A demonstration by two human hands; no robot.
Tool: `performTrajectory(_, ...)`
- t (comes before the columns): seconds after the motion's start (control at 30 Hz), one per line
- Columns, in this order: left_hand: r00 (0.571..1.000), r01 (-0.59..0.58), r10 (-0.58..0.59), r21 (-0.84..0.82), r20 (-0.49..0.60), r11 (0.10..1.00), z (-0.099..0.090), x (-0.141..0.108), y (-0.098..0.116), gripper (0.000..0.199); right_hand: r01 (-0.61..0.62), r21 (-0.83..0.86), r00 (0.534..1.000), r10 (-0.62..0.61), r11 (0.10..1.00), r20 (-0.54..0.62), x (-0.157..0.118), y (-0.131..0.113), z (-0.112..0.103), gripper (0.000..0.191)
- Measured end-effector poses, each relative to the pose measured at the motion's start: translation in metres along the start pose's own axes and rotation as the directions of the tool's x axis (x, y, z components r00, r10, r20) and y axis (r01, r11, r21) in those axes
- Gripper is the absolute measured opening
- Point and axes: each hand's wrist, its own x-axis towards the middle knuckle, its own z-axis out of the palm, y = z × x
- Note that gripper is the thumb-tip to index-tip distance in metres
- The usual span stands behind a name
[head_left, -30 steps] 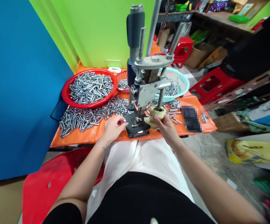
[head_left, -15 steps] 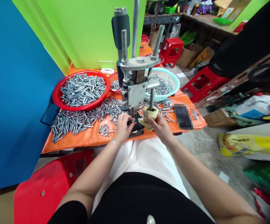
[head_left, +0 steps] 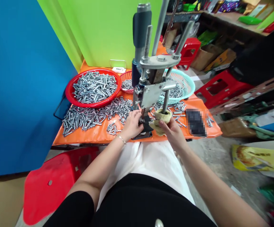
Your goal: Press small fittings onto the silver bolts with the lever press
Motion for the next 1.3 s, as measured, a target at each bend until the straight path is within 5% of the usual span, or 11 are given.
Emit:
performTrajectory(0.13,0.999,0.046,-0.046,0.016,-0.019,0.999,-0.019,-0.004,0.004,0.047,-0.032,0.007,0.999,0.032,0.999,0.001,0.000,-0.001,0.000,0.061)
performTrajectory(0.23,0.987,0.158,-0.152,0.157,-0.051,0.975,-0.053,-0.026,-0.010,0.034,-0.044,0.024,0.999,0.044,0.999,0.008,-0.001,-0.002,-0.001,0.065)
performTrajectory(0.33,0.918,0.397,-0.367,0.341,-0.152,0.852,-0.088,-0.058,-0.042,0.010,-0.050,0.038,0.999,0.049,0.998,0.012,0.000,-0.001,0.000,0.066)
performTrajectory(0.47,0.850,0.518,-0.510,0.379,-0.130,0.767,-0.107,-0.085,-0.076,0.022,-0.022,0.003,0.999,0.022,1.000,-0.035,0.002,0.004,0.002,0.061)
performTrajectory(0.73,0.912,0.407,-0.384,0.205,-0.143,0.890,-0.091,-0.068,-0.073,0.013,0.030,-0.025,0.999,-0.029,0.999,0.023,-0.003,-0.001,-0.001,0.056)
performTrajectory(1.03,0.862,0.371,-0.464,-0.367,-0.205,0.853,-0.060,-0.026,-0.031,0.015,-0.010,-0.051,0.999,0.008,0.999,-0.044,-0.006,-0.004,0.001,0.065)
performTrajectory(1.17,0.875,0.369,-0.483,-0.605,-0.030,0.706,-0.047,-0.016,-0.002,0.027,-0.109,-0.162,0.993,0.102,0.981,-0.052,-0.042,-0.047,-0.014,0.060)
performTrajectory(1.3,0.870,0.421,-0.472,-0.714,0.142,0.560,-0.031,-0.008,0.012,0.032,-0.308,0.007,0.950,0.307,0.951,0.046,-0.075,-0.113,-0.035,0.065)
